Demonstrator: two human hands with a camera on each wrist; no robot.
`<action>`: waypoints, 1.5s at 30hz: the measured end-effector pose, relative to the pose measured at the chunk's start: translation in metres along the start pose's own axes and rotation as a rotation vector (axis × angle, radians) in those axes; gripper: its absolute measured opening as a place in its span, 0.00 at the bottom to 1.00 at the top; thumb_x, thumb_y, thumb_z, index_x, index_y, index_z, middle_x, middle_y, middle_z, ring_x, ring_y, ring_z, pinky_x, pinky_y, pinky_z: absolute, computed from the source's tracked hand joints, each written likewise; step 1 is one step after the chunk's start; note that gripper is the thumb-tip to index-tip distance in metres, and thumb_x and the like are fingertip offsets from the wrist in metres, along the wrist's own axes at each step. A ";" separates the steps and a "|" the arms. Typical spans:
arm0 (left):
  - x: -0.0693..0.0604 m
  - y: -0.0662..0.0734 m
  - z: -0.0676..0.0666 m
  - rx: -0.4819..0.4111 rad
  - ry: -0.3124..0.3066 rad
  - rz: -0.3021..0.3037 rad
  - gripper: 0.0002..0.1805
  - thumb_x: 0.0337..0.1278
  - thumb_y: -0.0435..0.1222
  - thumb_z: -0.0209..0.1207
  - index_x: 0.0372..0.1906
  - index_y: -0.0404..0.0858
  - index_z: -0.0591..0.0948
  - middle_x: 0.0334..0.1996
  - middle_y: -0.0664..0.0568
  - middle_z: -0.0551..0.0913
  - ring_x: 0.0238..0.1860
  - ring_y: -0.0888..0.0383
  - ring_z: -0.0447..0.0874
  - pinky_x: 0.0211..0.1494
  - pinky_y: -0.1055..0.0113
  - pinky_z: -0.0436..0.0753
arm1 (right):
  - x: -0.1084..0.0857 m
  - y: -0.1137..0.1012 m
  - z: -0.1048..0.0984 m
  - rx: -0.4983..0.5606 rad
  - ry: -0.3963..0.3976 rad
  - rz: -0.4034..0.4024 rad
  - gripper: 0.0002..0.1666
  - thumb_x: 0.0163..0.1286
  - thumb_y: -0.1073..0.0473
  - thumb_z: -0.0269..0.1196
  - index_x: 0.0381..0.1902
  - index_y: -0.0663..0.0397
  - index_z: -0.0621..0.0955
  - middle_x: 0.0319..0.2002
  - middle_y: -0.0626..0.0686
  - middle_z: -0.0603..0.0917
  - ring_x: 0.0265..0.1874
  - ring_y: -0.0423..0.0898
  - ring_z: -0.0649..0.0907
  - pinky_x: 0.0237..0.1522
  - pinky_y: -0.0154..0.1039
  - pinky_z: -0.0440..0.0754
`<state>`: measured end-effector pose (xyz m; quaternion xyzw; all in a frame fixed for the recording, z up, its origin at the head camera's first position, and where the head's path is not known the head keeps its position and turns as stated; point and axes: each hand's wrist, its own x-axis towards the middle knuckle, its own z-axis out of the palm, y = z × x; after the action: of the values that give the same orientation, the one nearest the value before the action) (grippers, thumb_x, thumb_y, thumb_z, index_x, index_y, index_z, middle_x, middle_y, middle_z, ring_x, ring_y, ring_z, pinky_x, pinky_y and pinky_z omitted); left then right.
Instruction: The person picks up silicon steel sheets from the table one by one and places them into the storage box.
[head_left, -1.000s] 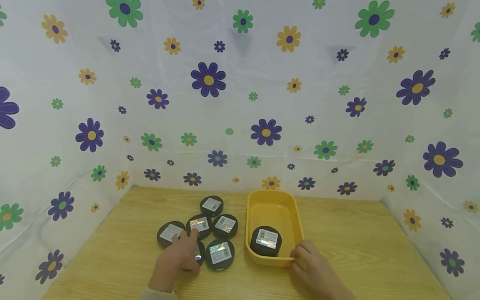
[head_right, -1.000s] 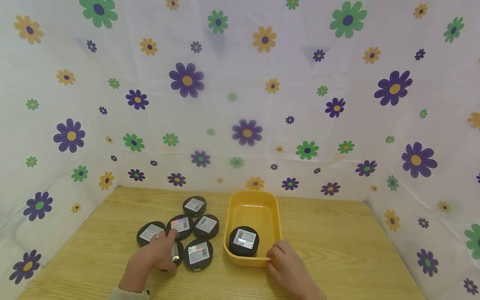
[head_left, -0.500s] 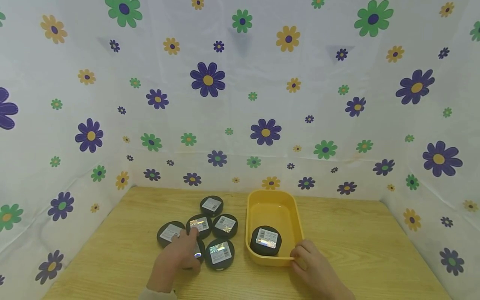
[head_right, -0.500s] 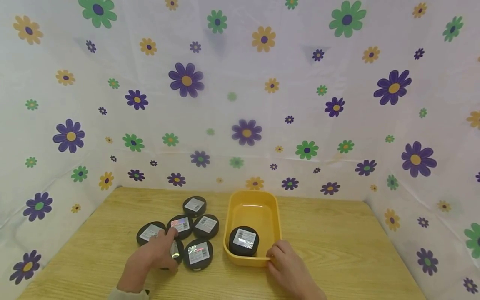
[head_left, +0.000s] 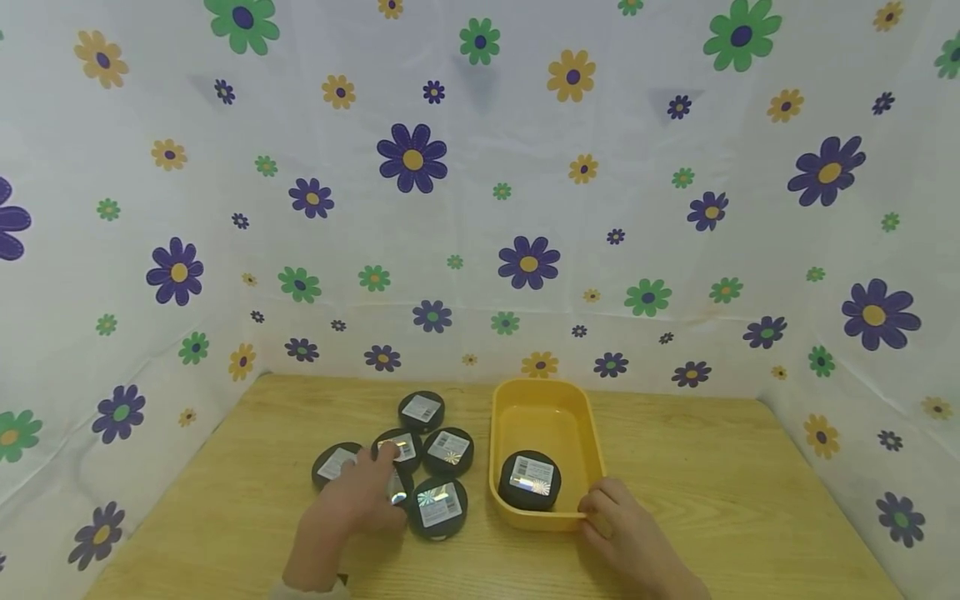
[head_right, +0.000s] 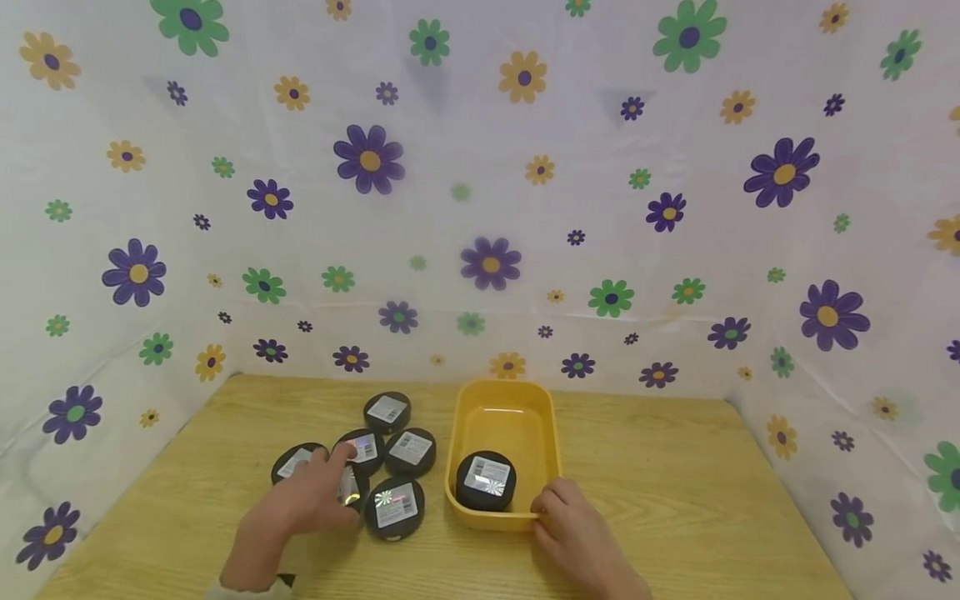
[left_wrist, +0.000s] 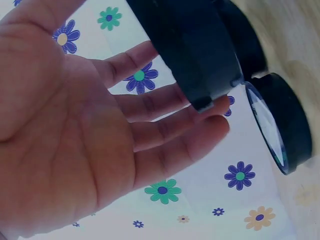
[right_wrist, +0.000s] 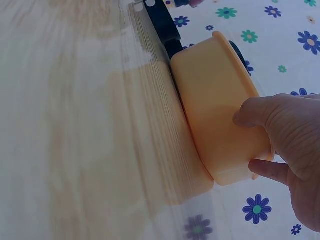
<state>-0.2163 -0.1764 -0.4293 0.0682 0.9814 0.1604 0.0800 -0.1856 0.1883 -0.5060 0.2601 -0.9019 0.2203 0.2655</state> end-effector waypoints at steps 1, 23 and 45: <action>0.000 0.001 -0.001 -0.004 0.005 0.007 0.48 0.29 0.39 0.70 0.66 0.35 0.64 0.56 0.25 0.69 0.56 0.27 0.70 0.48 0.35 0.77 | 0.000 0.000 0.000 -0.001 -0.001 0.002 0.19 0.49 0.64 0.77 0.31 0.40 0.79 0.36 0.35 0.73 0.37 0.33 0.73 0.41 0.30 0.80; 0.027 0.019 0.006 -0.009 0.060 0.161 0.48 0.44 0.47 0.72 0.70 0.34 0.64 0.66 0.29 0.65 0.66 0.29 0.63 0.60 0.36 0.72 | 0.000 0.001 -0.001 0.003 -0.046 0.045 0.15 0.55 0.62 0.74 0.33 0.40 0.79 0.37 0.35 0.72 0.38 0.33 0.73 0.43 0.33 0.80; 0.064 0.048 0.001 0.131 0.270 0.304 0.46 0.51 0.47 0.70 0.72 0.37 0.62 0.64 0.37 0.67 0.63 0.38 0.67 0.61 0.45 0.75 | 0.001 0.005 0.005 0.018 0.032 -0.044 0.18 0.49 0.65 0.76 0.31 0.44 0.79 0.36 0.38 0.73 0.37 0.35 0.73 0.40 0.32 0.78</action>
<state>-0.2740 -0.1207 -0.4232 0.1985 0.9700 0.1143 -0.0818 -0.1908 0.1893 -0.5102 0.2788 -0.8895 0.2267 0.2821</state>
